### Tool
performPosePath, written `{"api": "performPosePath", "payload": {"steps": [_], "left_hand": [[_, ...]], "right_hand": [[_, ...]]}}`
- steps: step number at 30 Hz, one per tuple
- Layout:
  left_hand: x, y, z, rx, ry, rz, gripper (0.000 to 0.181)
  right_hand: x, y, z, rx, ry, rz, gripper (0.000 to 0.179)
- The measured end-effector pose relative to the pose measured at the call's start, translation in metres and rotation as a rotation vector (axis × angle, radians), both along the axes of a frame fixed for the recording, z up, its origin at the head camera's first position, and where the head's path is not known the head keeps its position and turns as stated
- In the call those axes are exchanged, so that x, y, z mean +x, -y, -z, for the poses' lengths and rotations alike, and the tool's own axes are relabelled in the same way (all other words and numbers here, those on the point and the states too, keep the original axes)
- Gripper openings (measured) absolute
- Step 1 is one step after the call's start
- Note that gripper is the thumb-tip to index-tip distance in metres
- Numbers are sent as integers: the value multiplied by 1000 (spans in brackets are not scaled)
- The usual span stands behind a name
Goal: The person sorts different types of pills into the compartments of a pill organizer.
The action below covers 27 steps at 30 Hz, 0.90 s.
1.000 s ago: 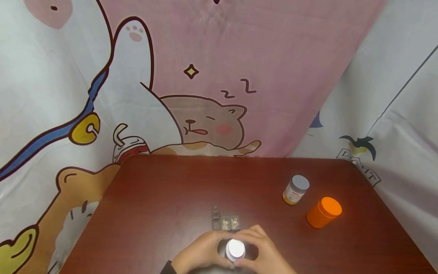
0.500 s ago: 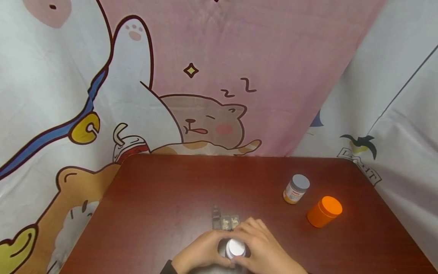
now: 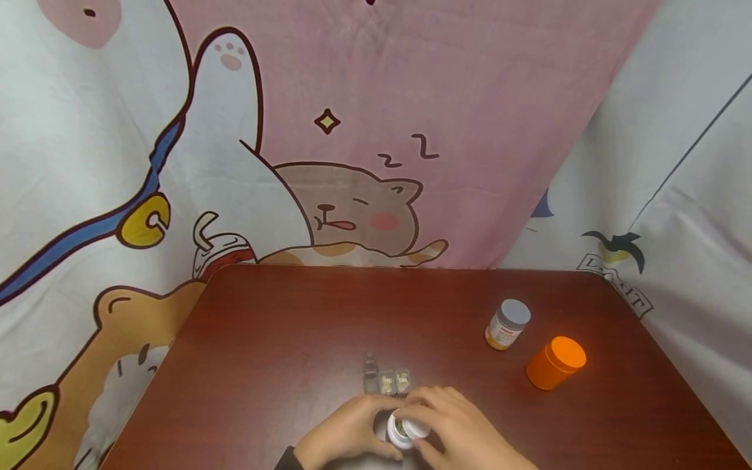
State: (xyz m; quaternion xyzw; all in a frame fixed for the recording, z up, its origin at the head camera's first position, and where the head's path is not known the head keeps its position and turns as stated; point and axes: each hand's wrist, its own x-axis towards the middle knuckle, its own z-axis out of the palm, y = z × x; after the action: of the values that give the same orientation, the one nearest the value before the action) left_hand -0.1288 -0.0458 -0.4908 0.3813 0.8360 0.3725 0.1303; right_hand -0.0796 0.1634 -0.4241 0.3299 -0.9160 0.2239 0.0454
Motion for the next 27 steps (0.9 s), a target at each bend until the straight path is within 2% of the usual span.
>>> {"api": "performPosePath", "payload": {"steps": [3, 7, 8, 14, 17, 19, 20, 22, 24, 27], "left_hand": [[1, 0, -1, -8, 16, -11, 57], [2, 1, -1, -7, -30, -12, 56], [2, 1, -1, -6, -41, -11, 56], [2, 2, -1, 0, -51, -8, 56], [2, 1, 0, 1, -47, -8, 56], [2, 1, 0, -2, -45, -10, 56], [2, 1, 0, -6, -42, -12, 56], [2, 1, -1, -21, -38, -19, 57], [2, 1, -2, -42, -39, -22, 57], [3, 1, -3, -61, -43, -20, 58]], "right_hand": [[3, -13, 1, 4, 63, 71, 38], [7, -33, 5, 4, 131, 148, 34], [8, -39, 6, 6, 163, 157, 34], [13, -69, 20, 12, 208, 190, 26], [15, -84, 30, -4, 170, 198, 20], [16, -93, 35, -3, 175, 196, 20], [17, -98, 39, -4, 143, 184, 21], [18, -107, 46, -18, 75, 157, 25], [19, -113, 51, -27, 61, 141, 30], [20, -120, 60, -64, -22, 125, 41]]}}
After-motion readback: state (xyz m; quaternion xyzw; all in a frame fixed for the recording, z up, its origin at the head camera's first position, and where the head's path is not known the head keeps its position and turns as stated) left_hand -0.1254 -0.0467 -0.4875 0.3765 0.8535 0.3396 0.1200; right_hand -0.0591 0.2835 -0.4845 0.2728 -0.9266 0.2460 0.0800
